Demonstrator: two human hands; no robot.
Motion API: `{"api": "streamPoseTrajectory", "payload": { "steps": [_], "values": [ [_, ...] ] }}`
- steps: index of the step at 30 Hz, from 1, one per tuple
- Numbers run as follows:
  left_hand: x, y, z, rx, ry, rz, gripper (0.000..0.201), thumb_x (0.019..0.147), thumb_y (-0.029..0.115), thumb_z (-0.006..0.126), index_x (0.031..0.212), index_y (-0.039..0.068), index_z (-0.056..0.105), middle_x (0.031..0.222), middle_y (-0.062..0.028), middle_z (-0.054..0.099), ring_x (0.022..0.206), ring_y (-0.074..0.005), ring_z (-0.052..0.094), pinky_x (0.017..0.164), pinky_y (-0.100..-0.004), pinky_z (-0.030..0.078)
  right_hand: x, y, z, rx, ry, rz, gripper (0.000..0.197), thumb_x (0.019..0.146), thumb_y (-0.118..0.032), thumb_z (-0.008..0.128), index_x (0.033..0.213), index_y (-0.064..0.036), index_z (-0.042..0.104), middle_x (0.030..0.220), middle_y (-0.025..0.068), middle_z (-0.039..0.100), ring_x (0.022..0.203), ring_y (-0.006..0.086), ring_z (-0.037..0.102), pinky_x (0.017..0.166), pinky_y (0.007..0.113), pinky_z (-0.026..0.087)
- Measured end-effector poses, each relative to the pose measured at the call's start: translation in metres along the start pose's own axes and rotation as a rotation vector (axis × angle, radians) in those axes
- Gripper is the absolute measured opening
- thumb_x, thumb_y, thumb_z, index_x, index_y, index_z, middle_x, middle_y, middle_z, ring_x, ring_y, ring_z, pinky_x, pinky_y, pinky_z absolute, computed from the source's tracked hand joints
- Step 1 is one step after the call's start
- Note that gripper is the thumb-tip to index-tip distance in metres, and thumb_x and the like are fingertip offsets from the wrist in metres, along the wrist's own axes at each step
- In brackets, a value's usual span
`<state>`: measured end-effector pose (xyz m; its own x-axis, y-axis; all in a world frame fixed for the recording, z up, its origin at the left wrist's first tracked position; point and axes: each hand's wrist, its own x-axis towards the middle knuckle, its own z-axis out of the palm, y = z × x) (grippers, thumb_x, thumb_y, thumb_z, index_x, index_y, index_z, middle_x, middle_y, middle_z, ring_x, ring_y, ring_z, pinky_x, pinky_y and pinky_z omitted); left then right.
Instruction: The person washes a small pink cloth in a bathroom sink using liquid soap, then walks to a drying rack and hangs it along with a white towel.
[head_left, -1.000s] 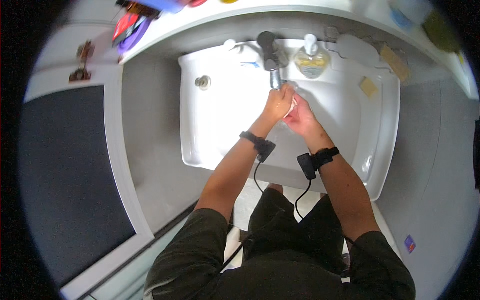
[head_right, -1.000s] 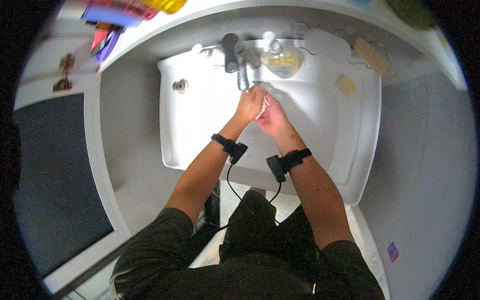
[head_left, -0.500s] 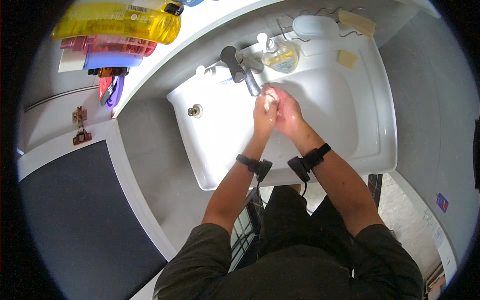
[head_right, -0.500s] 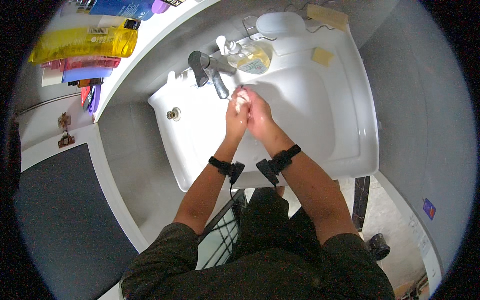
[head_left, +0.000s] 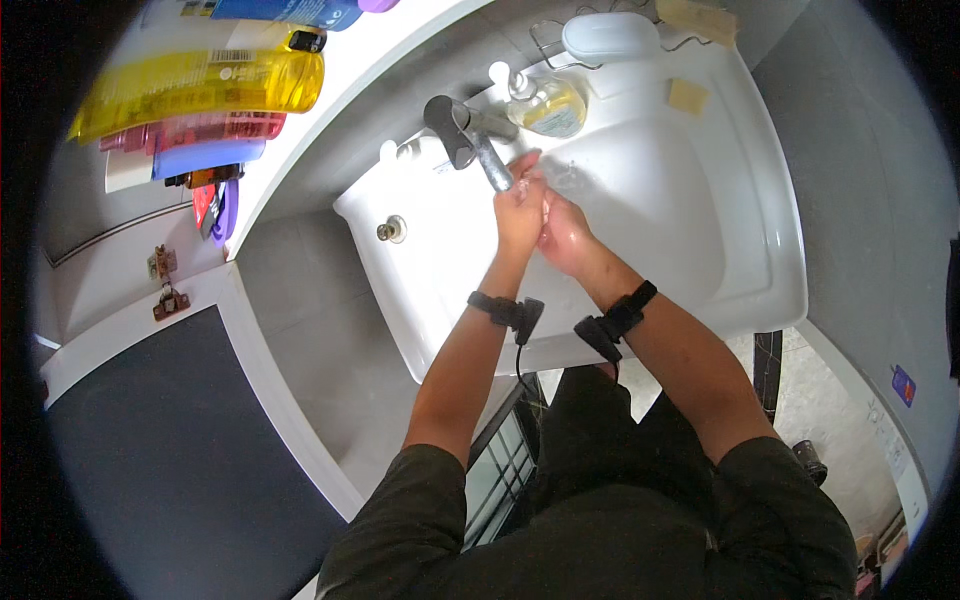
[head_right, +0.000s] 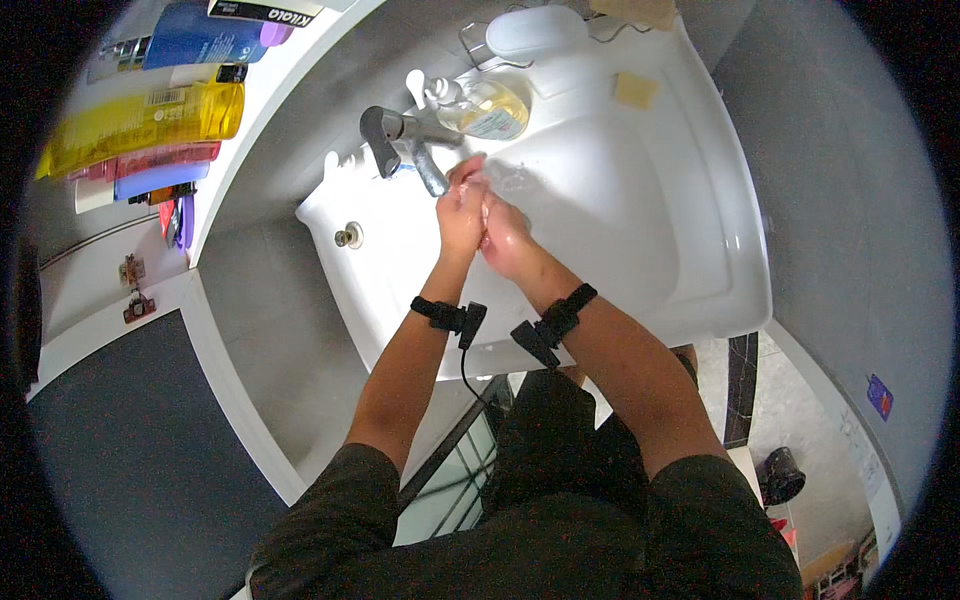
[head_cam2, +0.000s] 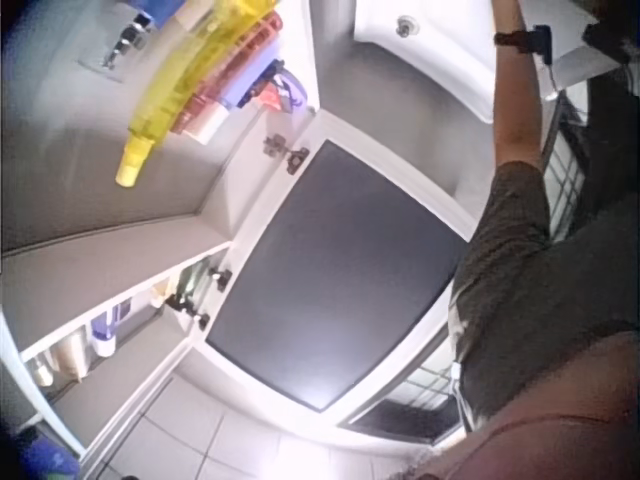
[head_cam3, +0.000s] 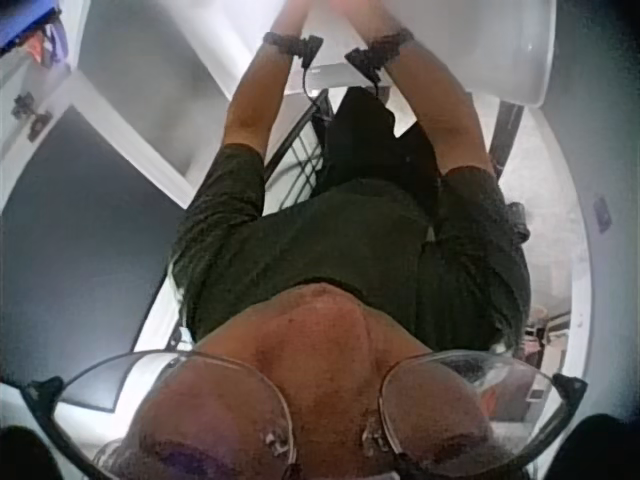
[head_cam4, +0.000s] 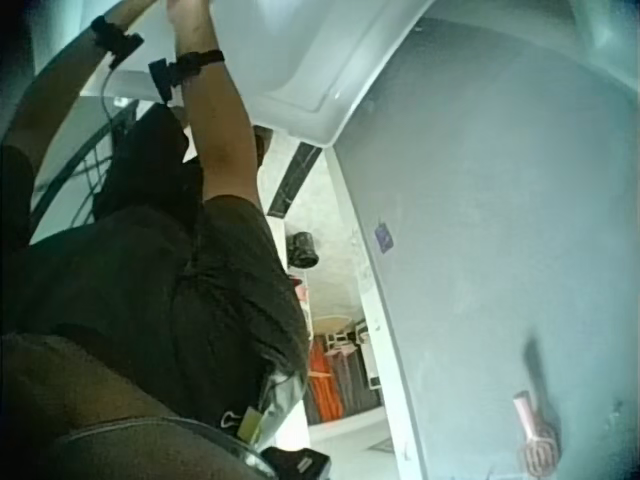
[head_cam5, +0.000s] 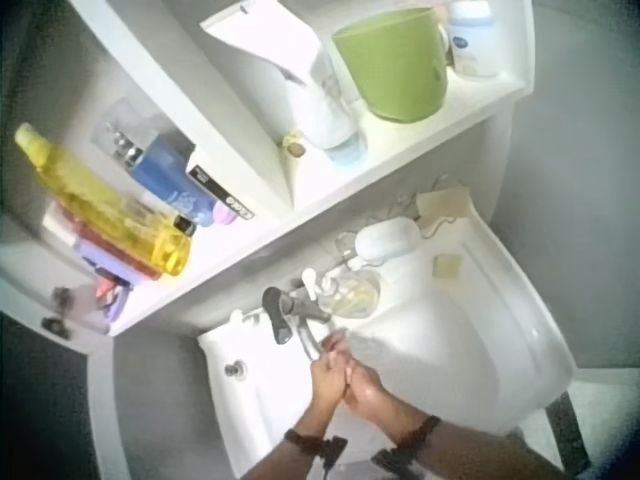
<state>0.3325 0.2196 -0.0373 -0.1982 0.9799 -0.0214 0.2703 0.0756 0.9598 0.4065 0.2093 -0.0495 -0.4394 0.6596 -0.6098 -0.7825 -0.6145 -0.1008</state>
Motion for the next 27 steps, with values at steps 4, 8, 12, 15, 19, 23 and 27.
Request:
{"api": "streamPoseTrajectory", "payload": {
  "steps": [4,8,12,15,19,23,27],
  "values": [
    [-0.011,-0.015,-0.001,0.062,-0.132,-0.188,0.027,0.094,0.008,0.053,0.119,0.0,0.061,0.1,-0.0072,0.065,0.088,-0.0143,0.059,0.081,-0.0275,0.048,0.004,-0.023,0.001,0.08,-0.025,0.003,0.037,0.102,-0.04,0.043,0.112,-0.0072,0.056,0.096,0.0052,0.063,0.085,0.0179,0.061,0.078,0.032,0.051],
    [-0.001,0.001,0.028,0.175,-0.078,0.127,0.02,0.094,0.012,0.056,0.111,0.002,0.062,0.092,-0.0108,0.067,0.08,-0.0167,0.061,0.076,-0.0295,0.05,0.015,-0.036,-0.014,0.121,0.043,0.118,0.051,0.104,-0.052,0.026,0.107,-0.0099,0.056,0.094,0.0044,0.062,0.087,0.0184,0.061,0.08,0.034,0.052],
    [0.017,-0.002,0.027,0.34,-0.088,-0.108,0.02,0.092,0.019,0.062,0.096,0.0,0.066,0.083,-0.0125,0.068,0.077,-0.0174,0.062,0.073,-0.0307,0.05,0.019,-0.039,-0.018,0.135,-0.175,0.08,0.042,0.104,-0.047,0.033,0.104,-0.0108,0.056,0.095,0.0019,0.061,0.09,0.0166,0.06,0.082,0.032,0.05],
    [0.03,-0.025,0.029,0.327,-0.117,0.049,0.025,0.093,0.022,0.059,0.09,-0.002,0.064,0.081,-0.0138,0.068,0.073,-0.0175,0.063,0.067,-0.0313,0.05,0.012,-0.046,-0.01,0.073,-0.154,0.078,0.04,0.104,-0.044,0.033,0.111,-0.011,0.055,0.103,0.0005,0.06,0.092,0.0153,0.058,0.087,0.032,0.048],
    [0.044,-0.048,0.045,0.37,-0.155,-0.244,0.026,0.095,0.018,0.052,0.093,-0.005,0.064,0.073,-0.0119,0.065,0.068,-0.0209,0.064,0.064,-0.0323,0.052,0.029,-0.048,-0.049,0.054,0.03,0.175,0.039,0.103,-0.043,0.036,0.115,-0.0114,0.056,0.104,0.0037,0.063,0.094,0.0165,0.061,0.082,0.033,0.049],
    [0.05,-0.067,0.04,0.216,-0.37,-0.328,0.029,0.095,0.017,0.049,0.111,-0.004,0.061,0.084,-0.0104,0.065,0.076,-0.0215,0.063,0.071,-0.0289,0.052,0.032,-0.06,-0.063,0.116,-0.068,0.065,0.042,0.103,-0.041,0.038,0.12,-0.0064,0.054,0.109,0.0072,0.064,0.1,0.0197,0.062,0.087,0.036,0.05],
    [0.023,-0.047,0.047,0.308,-0.366,0.111,0.045,0.095,0.013,0.049,0.138,-0.001,0.044,0.127,-0.012,0.054,0.109,-0.018,0.057,0.09,-0.0235,0.046,0.029,-0.084,-0.062,0.234,-0.034,-0.061,0.035,0.102,-0.032,0.043,0.115,-0.0021,0.056,0.107,0.0086,0.064,0.1,0.0227,0.062,0.089,0.036,0.049]
  ]
}}
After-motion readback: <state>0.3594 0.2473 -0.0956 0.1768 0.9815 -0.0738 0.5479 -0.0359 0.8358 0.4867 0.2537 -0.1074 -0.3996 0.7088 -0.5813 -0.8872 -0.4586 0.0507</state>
